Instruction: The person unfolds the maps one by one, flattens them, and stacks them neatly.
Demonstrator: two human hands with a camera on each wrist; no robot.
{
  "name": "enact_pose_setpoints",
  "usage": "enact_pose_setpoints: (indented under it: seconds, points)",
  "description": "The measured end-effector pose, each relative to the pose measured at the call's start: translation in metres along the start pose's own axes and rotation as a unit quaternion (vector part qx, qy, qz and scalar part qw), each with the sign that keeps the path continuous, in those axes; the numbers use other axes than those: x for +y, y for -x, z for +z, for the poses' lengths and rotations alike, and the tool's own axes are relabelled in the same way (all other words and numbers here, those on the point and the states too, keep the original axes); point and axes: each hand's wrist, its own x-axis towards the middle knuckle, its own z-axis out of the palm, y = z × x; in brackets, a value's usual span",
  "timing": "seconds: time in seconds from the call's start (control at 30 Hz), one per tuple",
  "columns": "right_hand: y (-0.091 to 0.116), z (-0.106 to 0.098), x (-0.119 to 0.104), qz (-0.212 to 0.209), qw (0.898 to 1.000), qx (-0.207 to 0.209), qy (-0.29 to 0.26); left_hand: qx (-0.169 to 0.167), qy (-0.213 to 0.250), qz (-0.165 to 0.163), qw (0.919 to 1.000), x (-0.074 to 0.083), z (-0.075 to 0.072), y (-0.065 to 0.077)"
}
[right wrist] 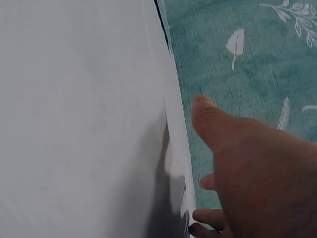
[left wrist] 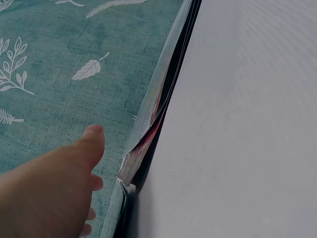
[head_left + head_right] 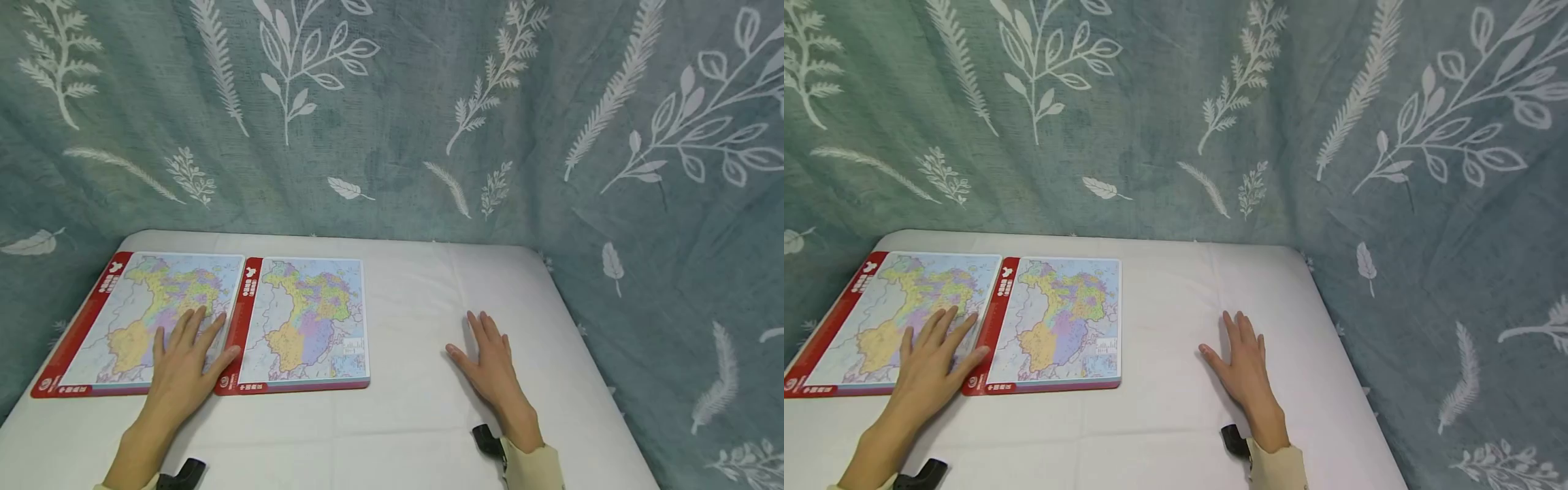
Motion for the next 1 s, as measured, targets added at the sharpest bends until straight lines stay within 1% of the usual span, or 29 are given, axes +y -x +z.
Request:
enact_pose_setpoints:
  seconds: [0.07,0.23,0.4,0.5,0.63,0.7,0.77,0.9,1.0]
  points:
    - [0.003,0.004,-0.005,-0.001,1.000,-0.008,0.002,0.002,0.001,0.000,1.0000,-0.001,0.000,-0.001]
    - [0.008,0.010,-0.015,-0.002,1.000,-0.012,0.012,0.001,0.012,0.007,0.9999,0.000,0.002,-0.002]
    - [0.008,0.017,-0.030,-0.010,1.000,-0.015,0.008,-0.003,0.021,0.002,0.9998,0.001,0.003,-0.002]
    - [0.008,0.025,-0.046,-0.030,0.999,-0.011,-0.007,-0.003,0.018,0.003,0.9998,0.000,0.004,-0.002]
    - [0.011,0.038,-0.072,-0.065,0.997,-0.010,-0.028,0.008,0.018,0.015,0.9997,-0.001,0.004,0.000]
    - [0.013,0.042,-0.085,-0.079,0.996,-0.022,-0.042,0.017,0.022,0.022,0.9994,-0.002,0.006,0.001]
    - [0.016,0.045,-0.099,-0.087,0.993,-0.043,-0.061,0.020,0.025,0.026,0.9991,-0.002,0.007,0.001]
    - [0.022,0.051,-0.120,-0.107,0.987,-0.081,-0.084,0.021,0.042,0.022,0.9986,-0.002,0.009,0.000]
    - [0.025,0.057,-0.130,-0.125,0.984,-0.091,-0.086,0.023,0.062,0.014,0.9977,-0.003,0.009,-0.001]
